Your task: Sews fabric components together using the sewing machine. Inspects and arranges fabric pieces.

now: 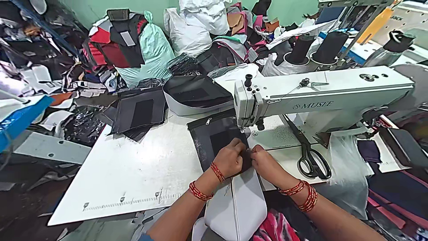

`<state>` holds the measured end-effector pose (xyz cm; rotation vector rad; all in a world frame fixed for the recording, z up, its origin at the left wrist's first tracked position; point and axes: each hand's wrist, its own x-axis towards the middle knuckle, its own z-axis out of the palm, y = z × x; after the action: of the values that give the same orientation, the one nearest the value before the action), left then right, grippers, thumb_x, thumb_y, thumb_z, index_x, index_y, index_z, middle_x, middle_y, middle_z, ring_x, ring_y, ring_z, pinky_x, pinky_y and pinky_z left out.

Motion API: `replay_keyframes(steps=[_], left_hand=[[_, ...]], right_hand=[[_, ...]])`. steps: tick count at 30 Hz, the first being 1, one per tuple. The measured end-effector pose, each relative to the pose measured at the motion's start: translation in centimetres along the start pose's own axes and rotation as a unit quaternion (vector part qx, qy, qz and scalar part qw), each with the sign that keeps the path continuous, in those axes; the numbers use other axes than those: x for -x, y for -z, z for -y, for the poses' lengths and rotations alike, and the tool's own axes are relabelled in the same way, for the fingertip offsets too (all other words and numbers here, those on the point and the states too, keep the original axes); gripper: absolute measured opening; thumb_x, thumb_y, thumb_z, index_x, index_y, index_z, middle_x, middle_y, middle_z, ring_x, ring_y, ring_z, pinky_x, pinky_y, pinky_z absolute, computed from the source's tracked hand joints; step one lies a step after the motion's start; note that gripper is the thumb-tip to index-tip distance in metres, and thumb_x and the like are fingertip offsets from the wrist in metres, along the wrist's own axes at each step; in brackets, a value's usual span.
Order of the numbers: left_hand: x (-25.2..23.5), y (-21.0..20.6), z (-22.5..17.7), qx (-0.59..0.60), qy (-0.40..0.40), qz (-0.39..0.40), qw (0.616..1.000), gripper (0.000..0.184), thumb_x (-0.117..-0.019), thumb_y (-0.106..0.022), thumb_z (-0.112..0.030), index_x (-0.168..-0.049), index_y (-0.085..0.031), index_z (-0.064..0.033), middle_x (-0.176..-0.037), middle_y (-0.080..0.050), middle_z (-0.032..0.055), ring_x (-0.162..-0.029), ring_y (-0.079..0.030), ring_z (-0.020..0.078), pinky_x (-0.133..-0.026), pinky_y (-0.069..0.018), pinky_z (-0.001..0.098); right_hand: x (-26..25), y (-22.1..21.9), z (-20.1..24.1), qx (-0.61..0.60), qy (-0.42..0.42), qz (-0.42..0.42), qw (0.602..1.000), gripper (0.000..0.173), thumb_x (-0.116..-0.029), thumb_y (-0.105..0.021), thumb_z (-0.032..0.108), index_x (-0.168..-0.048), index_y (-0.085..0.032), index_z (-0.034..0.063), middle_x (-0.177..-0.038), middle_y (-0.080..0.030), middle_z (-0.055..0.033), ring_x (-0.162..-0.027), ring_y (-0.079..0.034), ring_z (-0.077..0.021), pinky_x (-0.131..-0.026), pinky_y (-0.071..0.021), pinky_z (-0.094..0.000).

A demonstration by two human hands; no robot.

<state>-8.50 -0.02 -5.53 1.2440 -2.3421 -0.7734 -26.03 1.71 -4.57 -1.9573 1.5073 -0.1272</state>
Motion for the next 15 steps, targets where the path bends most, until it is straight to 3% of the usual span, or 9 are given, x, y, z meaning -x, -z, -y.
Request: replay_keyframes(steps=[2, 4, 7, 10, 12, 15], left_hand=[[-1.7, 0.3, 0.5, -0.045, -0.002, 0.038, 0.998, 0.048, -0.0912, -0.051, 0.003, -0.138, -0.061, -0.0015, -0.149, -0.053, 0.0194, -0.115, -0.068, 0.0358, -0.092, -0.0568, 0.0489], [-3.2, 0.4, 0.7, -0.095, -0.002, 0.129, 0.987, 0.056, -0.0929, -0.048, 0.006, -0.149, -0.052, -0.0031, -0.160, -0.043, 0.0161, -0.130, -0.058, 0.0377, -0.105, -0.0485, 0.0502], [-3.7, -0.1, 1.2, -0.117, -0.043, 0.159, 0.979, 0.042, -0.0972, -0.046, 0.003, -0.137, -0.060, 0.0061, -0.148, -0.055, 0.0221, -0.130, -0.058, 0.0414, -0.109, -0.0452, 0.0505], [-2.3, -1.2, 2.9, -0.080, -0.134, 0.036, 0.987, 0.035, -0.0908, -0.052, 0.004, -0.120, -0.070, 0.0094, -0.127, -0.068, 0.0252, -0.118, -0.067, 0.0409, -0.102, -0.0517, 0.0483], [-1.6, -2.1, 4.2, -0.082, -0.190, -0.055, 0.977, 0.033, -0.0840, -0.055, 0.002, -0.111, -0.074, 0.0077, -0.114, -0.074, 0.0217, -0.105, -0.072, 0.0375, -0.093, -0.0566, 0.0453], [-0.8, -2.7, 4.6, -0.119, -0.190, -0.093, 0.970, 0.036, -0.0838, -0.055, -0.004, -0.112, -0.076, 0.0003, -0.116, -0.075, 0.0133, -0.111, -0.068, 0.0361, -0.092, -0.0542, 0.0496]], right_hand=[[0.0, 0.3, 0.4, 0.008, -0.013, 0.017, 1.000, 0.027, -0.0983, -0.050, -0.003, -0.116, -0.067, -0.0125, -0.123, -0.057, -0.0308, -0.111, -0.062, -0.0369, -0.097, -0.0499, -0.0411], [0.0, 0.4, 0.5, 0.014, -0.019, 0.027, 0.999, 0.027, -0.0988, -0.050, -0.003, -0.116, -0.068, -0.0120, -0.124, -0.057, -0.0305, -0.112, -0.061, -0.0369, -0.098, -0.0495, -0.0410], [-0.1, 0.2, 0.5, 0.017, -0.021, 0.022, 0.999, 0.026, -0.0992, -0.050, -0.002, -0.116, -0.068, -0.0116, -0.125, -0.058, -0.0303, -0.112, -0.062, -0.0370, -0.098, -0.0500, -0.0412], [-0.1, -0.1, 0.3, 0.028, -0.016, 0.011, 0.999, 0.026, -0.0986, -0.050, -0.003, -0.115, -0.068, -0.0108, -0.122, -0.058, -0.0295, -0.108, -0.064, -0.0367, -0.094, -0.0518, -0.0408], [-0.2, -0.2, 0.5, 0.037, -0.015, 0.011, 0.999, 0.027, -0.0980, -0.051, -0.004, -0.119, -0.068, -0.0099, -0.123, -0.059, -0.0291, -0.107, -0.065, -0.0365, -0.093, -0.0532, -0.0412], [-0.3, 0.0, 0.8, 0.044, -0.025, 0.027, 0.998, 0.030, -0.0988, -0.050, -0.003, -0.124, -0.066, -0.0089, -0.123, -0.058, -0.0281, -0.107, -0.064, -0.0354, -0.093, -0.0527, -0.0400]])
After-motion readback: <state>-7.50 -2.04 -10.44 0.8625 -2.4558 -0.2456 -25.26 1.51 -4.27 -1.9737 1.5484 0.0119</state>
